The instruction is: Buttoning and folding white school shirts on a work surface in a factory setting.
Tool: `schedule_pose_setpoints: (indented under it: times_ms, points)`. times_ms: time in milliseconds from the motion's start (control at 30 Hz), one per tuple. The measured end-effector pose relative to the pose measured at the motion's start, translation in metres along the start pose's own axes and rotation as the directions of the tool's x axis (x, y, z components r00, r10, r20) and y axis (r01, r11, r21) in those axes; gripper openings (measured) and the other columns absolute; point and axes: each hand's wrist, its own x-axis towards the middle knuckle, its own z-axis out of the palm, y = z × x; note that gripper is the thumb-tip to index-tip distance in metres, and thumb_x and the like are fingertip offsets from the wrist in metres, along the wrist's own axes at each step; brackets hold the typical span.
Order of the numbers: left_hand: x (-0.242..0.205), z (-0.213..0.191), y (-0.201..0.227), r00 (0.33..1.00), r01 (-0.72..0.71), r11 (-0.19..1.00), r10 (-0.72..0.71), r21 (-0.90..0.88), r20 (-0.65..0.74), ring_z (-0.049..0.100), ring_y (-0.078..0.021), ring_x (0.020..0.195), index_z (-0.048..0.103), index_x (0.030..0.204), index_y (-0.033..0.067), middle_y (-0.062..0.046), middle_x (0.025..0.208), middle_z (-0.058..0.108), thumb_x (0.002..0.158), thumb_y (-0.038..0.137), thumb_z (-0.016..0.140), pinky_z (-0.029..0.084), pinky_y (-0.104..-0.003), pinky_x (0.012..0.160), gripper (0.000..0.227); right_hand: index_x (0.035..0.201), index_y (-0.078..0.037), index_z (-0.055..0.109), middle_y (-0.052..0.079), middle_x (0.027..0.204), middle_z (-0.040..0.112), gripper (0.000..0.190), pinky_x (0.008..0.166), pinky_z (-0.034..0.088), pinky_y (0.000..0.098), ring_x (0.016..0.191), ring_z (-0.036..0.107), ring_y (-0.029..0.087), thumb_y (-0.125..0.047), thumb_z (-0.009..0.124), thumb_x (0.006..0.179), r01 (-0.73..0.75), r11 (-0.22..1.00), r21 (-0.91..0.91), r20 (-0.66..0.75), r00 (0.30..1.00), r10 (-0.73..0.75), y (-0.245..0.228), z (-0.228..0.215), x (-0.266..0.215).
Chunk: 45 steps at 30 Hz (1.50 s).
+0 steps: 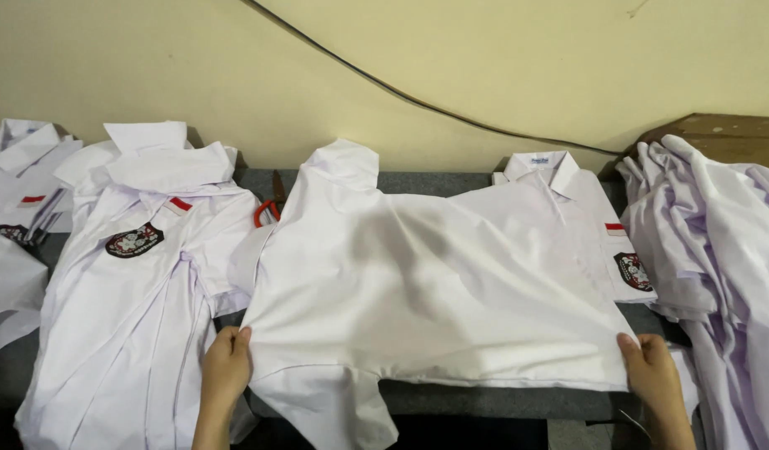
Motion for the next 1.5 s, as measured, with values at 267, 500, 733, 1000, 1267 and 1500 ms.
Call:
schedule_pose_setpoints:
  times_ms: [267,500,733,1000,1267,1500]
  points:
    - [-0.018,0.008,-0.015,0.993,0.113,0.981,-0.118,0.156,0.023,0.068,-0.0277,0.109,0.069,0.118,0.0120,-0.006,0.111,0.076,0.095,0.055,0.053,0.048,-0.039,0.097,0.051,0.116,-0.005,0.077,0.022,0.094,0.081,0.065,0.094,0.047,0.0428,0.101,0.069,0.038,-0.060,0.044,0.102,-0.102,0.947,-0.304,0.143,0.978,0.152,0.030,0.004,0.007]
    - [-0.006,0.015,-0.047,0.998,0.031,1.000,-0.031,0.006,-0.051,0.061,-0.0182,0.073,0.076,0.097,0.0096,-0.001,0.074,0.066,0.092,0.036,0.072,0.047,-0.032,0.077,0.027,0.078,-0.005,0.049,0.015,0.068,0.063,0.058,0.079,0.045,0.0385,0.074,0.065,0.038,-0.059,0.050,0.102,0.075,0.884,-0.461,0.085,0.996,-0.040,0.052,0.010,0.001]
    - [-0.008,0.027,-0.064,0.979,-0.080,0.989,0.101,0.122,-0.177,0.072,-0.0308,0.097,0.072,0.112,0.0134,-0.006,0.095,0.080,0.097,0.045,0.058,0.050,-0.042,0.094,0.038,0.109,-0.005,0.071,0.019,0.088,0.085,0.057,0.090,0.050,0.0426,0.101,0.073,0.041,-0.058,0.054,0.101,-0.033,0.910,-0.414,0.081,0.994,0.073,0.027,-0.002,-0.021]
    - [-0.024,0.005,-0.051,0.989,0.040,0.968,-0.073,0.246,0.128,0.071,-0.0201,0.087,0.067,0.093,0.0123,-0.003,0.089,0.077,0.086,0.044,0.075,0.050,-0.031,0.084,0.033,0.086,-0.008,0.063,0.013,0.082,0.080,0.058,0.078,0.051,0.0341,0.074,0.086,0.028,-0.065,0.055,0.093,-0.039,0.818,-0.574,0.257,0.940,0.225,0.031,-0.011,-0.009]
    - [-0.004,0.015,-0.094,0.998,0.001,0.965,0.018,-0.260,0.067,0.072,-0.0209,0.091,0.076,0.105,0.0045,-0.010,0.097,0.080,0.094,0.016,0.069,0.049,-0.029,0.087,0.018,0.081,0.004,0.065,0.020,0.064,0.061,0.037,0.059,0.040,0.0361,0.051,0.059,0.032,-0.026,0.084,0.090,-0.070,0.989,-0.132,0.309,0.945,0.108,0.080,-0.028,0.014]
    - [0.010,0.007,-0.111,0.950,0.072,0.970,-0.137,0.230,0.280,0.072,-0.0153,0.112,0.070,0.112,0.0176,0.000,0.117,0.080,0.094,0.032,0.065,0.048,-0.027,0.100,0.023,0.087,-0.012,0.064,0.004,0.081,0.059,0.053,0.071,0.042,0.0261,0.071,0.063,0.017,-0.062,0.081,0.085,0.007,0.742,-0.670,0.430,0.818,0.381,0.116,-0.017,0.053]
